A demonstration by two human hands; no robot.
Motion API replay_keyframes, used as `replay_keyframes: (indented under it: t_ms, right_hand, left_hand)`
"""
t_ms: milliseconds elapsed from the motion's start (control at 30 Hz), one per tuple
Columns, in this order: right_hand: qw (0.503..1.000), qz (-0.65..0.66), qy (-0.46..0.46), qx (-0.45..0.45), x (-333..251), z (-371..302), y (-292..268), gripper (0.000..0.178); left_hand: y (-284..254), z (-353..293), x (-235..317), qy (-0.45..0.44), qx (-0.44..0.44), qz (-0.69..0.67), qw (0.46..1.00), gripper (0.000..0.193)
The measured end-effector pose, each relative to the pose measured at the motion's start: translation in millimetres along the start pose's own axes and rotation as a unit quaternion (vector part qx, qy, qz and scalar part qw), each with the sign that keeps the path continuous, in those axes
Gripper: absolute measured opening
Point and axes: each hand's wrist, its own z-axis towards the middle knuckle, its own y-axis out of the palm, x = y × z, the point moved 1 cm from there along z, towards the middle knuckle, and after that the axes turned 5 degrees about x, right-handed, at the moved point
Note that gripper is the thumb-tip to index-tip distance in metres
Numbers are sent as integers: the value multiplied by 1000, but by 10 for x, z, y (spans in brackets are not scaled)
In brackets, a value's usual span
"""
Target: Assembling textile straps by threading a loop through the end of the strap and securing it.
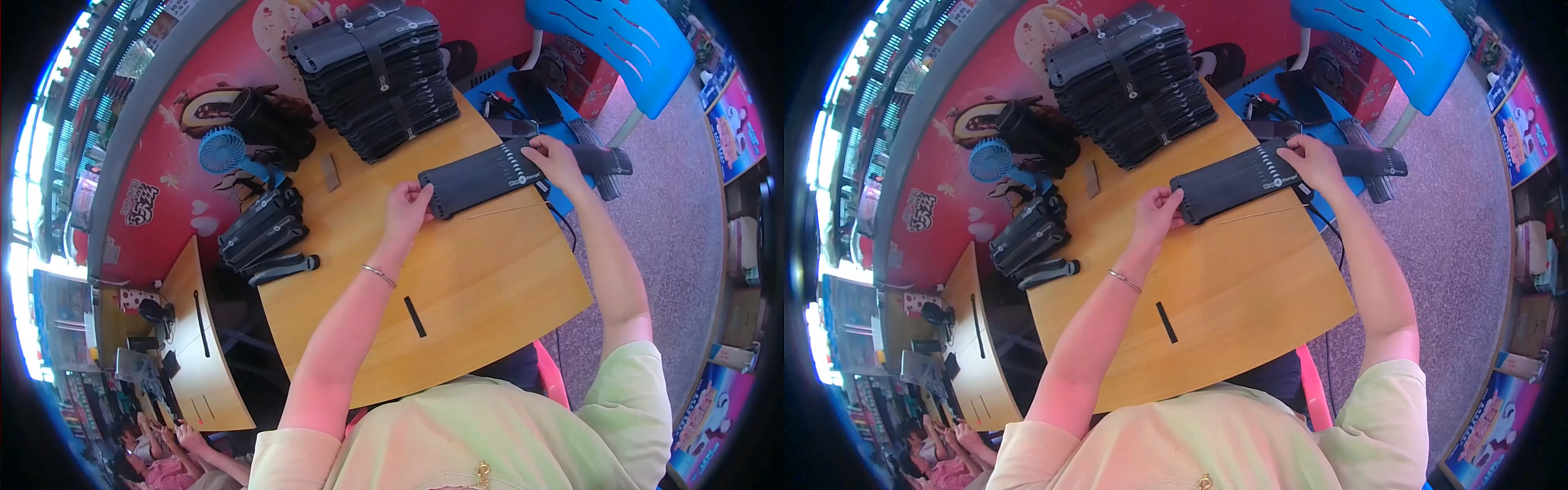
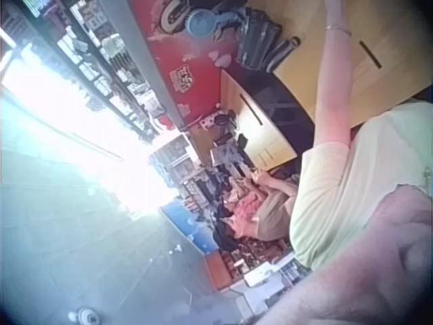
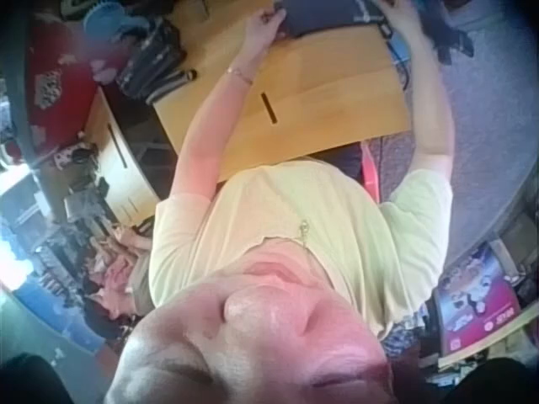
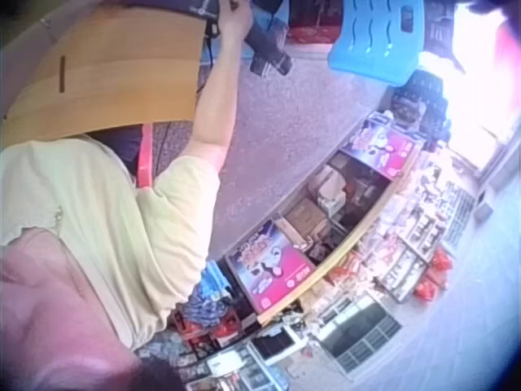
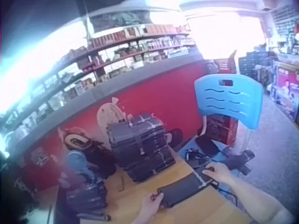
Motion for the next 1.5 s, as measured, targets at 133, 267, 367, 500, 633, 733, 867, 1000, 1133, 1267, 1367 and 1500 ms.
replay_keyframes:
  t_ms: [133,267,367,500,633,733,867,1000,1133,1267,1367,1500]
  right_hand:
    - [998,-8,-47,44,24,9,14,32]
    - [999,-33,-27,26,-37,-21,-27,31]
    - [997,24,-51,46,-123,-89,-85,28]
    - [986,82,-130,69,-348,-290,-224,21]
    - [970,152,-170,80,-722,-689,-344,16]
    - [966,190,-159,68,-833,-1074,-286,16]
    - [943,292,-153,49,-667,-1541,-70,18]
    - [948,293,-118,34,-525,-1901,174,21]
    - [939,339,-22,44,-565,-2094,320,29]
    - [953,290,-62,54,-600,-2137,327,38]
    - [962,245,-108,53,-525,-2132,332,36]
    - [971,181,-133,77,-661,-2155,334,32]
  left_hand:
    - [31,-65,48,5,13,-2,1000,17]
    - [15,-116,71,17,8,2,1000,19]
    - [-29,-111,75,33,-6,24,999,18]
    - [-118,-160,13,50,-35,9,998,17]
    - [-377,-183,-162,61,-64,-129,988,17]
    - [-548,-368,-294,115,-60,-208,969,20]
    - [-727,-876,-311,112,-28,-241,964,34]
    - [-913,-1174,-518,127,-53,-209,968,39]
    - [-936,-1316,-623,174,-34,-150,973,41]
    - [-823,-1438,-465,229,-14,-144,962,49]
    - [-823,-1400,-490,279,-31,-118,952,50]
    - [-771,-1354,-476,283,-35,-122,950,47]
